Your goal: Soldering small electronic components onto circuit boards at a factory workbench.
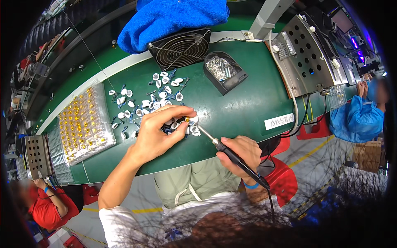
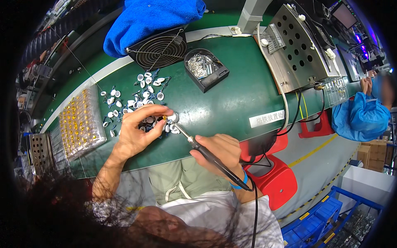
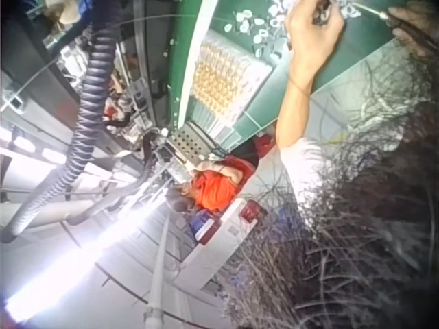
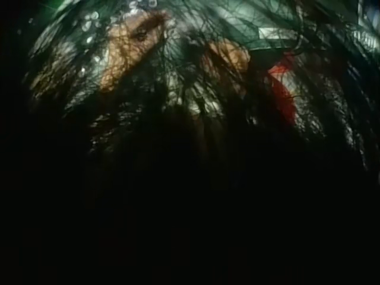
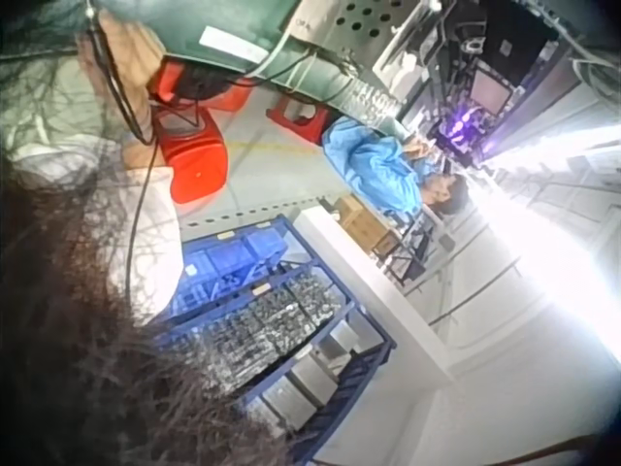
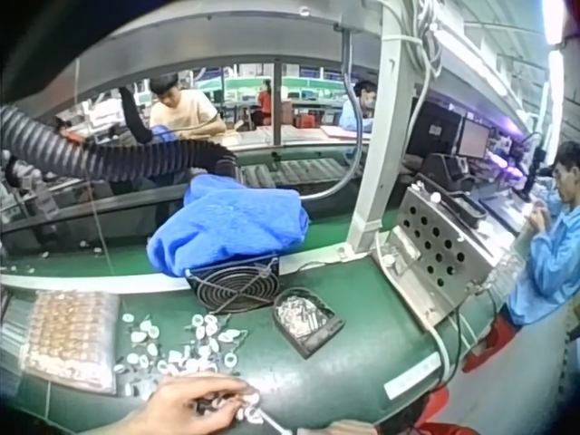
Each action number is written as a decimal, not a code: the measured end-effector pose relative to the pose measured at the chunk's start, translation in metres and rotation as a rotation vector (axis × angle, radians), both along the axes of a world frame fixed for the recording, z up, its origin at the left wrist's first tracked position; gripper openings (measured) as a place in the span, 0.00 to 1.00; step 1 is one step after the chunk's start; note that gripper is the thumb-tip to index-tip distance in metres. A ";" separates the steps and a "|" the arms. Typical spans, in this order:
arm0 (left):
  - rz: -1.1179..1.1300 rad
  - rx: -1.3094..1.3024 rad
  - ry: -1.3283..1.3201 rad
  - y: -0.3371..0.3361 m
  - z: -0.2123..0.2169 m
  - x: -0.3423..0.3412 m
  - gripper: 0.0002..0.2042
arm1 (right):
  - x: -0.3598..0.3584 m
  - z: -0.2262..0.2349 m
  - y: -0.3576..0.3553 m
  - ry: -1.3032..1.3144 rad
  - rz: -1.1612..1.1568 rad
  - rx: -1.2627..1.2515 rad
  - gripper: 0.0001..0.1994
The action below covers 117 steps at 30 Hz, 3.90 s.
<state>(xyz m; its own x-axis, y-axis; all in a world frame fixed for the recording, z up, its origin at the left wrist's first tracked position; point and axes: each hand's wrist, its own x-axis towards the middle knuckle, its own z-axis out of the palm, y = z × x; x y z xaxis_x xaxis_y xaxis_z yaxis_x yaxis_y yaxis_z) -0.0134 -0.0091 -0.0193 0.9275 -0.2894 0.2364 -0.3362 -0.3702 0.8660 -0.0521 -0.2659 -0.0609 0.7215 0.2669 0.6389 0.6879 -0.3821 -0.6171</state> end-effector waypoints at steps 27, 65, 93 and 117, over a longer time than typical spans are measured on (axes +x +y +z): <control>-0.014 -0.014 0.002 0.001 -0.001 0.001 0.16 | 0.001 0.004 0.001 -0.006 0.029 -0.028 0.18; 0.464 0.237 -0.129 0.212 0.056 0.086 0.10 | 0.035 0.000 0.017 0.000 -0.121 0.060 0.24; 0.465 0.644 -0.176 0.247 0.036 0.112 0.11 | 0.027 -0.007 0.018 -0.106 -0.087 0.054 0.18; 0.372 -0.266 -0.014 0.101 0.045 0.002 0.08 | 0.012 0.003 0.017 -0.062 -0.014 0.142 0.19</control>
